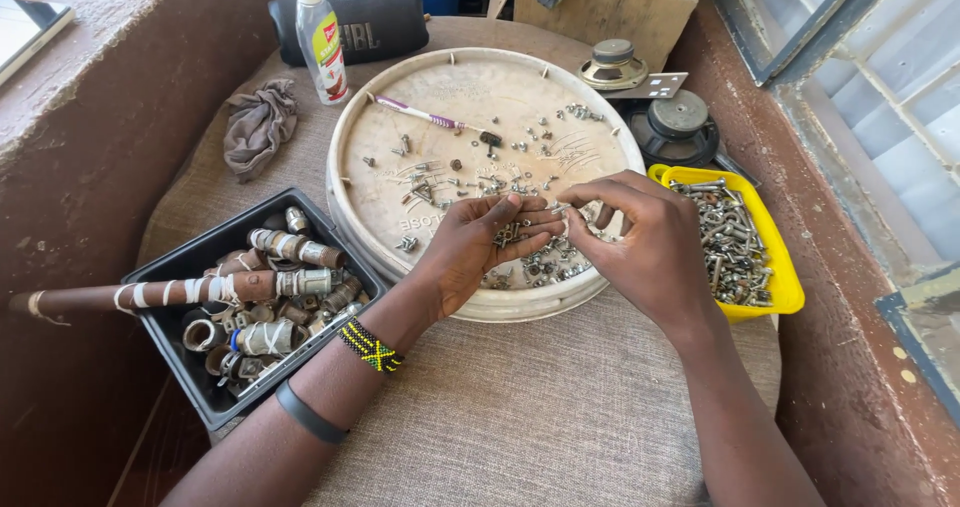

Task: Sorting and organizing various small metal hardware components like screws, nuts, and bolts from a tray into a container.

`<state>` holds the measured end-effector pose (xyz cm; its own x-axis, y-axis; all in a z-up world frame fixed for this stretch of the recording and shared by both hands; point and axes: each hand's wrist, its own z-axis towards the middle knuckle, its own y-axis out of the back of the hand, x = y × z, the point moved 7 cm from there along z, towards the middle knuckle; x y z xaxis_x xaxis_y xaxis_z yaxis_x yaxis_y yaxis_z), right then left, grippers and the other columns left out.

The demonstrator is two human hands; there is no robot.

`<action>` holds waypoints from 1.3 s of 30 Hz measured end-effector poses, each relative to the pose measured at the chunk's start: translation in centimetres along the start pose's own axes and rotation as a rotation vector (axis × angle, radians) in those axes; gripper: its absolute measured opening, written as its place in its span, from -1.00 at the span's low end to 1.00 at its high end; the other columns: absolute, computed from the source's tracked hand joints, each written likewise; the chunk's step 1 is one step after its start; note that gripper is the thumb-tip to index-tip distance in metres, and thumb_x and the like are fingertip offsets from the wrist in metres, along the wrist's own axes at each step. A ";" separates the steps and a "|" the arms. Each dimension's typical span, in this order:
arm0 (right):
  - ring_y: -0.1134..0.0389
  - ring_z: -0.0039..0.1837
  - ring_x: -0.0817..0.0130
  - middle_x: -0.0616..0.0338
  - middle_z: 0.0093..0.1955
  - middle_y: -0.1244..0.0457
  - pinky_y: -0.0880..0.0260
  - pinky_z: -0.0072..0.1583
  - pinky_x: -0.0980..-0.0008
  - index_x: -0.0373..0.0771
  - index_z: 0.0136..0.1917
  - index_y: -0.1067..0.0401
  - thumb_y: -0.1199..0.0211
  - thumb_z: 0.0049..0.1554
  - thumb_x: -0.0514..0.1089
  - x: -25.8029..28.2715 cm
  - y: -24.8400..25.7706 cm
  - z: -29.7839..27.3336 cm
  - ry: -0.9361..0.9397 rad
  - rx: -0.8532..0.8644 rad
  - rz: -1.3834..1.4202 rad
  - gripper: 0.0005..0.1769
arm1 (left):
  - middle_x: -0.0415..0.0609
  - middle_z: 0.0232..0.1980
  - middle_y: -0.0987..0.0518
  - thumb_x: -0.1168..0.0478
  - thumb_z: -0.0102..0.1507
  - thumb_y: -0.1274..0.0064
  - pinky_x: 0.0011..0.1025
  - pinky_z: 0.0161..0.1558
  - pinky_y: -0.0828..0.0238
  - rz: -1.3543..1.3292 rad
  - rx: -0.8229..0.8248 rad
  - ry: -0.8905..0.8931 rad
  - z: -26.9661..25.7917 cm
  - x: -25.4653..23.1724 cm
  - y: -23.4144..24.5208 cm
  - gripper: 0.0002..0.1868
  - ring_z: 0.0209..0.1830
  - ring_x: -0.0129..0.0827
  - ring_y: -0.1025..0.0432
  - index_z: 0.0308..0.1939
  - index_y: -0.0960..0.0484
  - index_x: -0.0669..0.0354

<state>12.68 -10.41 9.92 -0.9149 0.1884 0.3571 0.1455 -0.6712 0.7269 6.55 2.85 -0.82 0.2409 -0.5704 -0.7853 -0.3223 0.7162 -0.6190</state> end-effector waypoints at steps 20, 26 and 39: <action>-0.17 -0.36 0.66 0.26 -0.01 -0.48 -0.21 -0.31 0.63 -0.24 0.23 -0.59 -0.43 0.14 -0.29 -6.5 11.5 -8.6 -0.326 -0.001 -0.127 -0.63 | 0.45 0.07 -0.63 0.10 0.49 0.36 -0.23 0.21 -0.55 0.022 -0.151 0.192 -1.5 -1.5 -1.4 -0.46 0.11 0.08 -0.57 0.06 -0.55 0.61; -0.42 -0.10 0.56 0.29 0.06 -0.48 -0.37 0.01 0.47 -0.13 0.04 -0.65 -0.43 0.14 -0.22 -1.0 7.5 -4.6 -0.097 0.032 -0.096 -0.83 | 0.43 0.09 -0.64 0.07 0.49 0.38 -0.26 0.22 -0.55 0.043 -0.162 0.184 -1.7 -1.8 -1.5 -0.42 0.12 0.05 -0.58 0.04 -0.58 0.61; -0.40 -0.28 0.30 0.16 -0.23 -0.43 -0.40 -0.17 0.30 -0.16 0.00 -0.65 -0.46 0.05 -0.27 0.5 -4.1 3.2 0.045 0.201 0.147 -0.80 | 0.29 -0.22 -0.63 0.05 0.45 0.18 0.06 0.03 -0.64 0.023 -0.093 0.011 0.8 0.5 0.9 -0.48 -0.21 0.01 -0.63 0.03 -0.61 0.58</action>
<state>12.85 -5.30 8.99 -0.8935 0.0641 0.4445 0.3462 -0.5323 0.7725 7.12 3.54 -1.74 0.2229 -0.5589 -0.7987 -0.4115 0.6888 -0.5969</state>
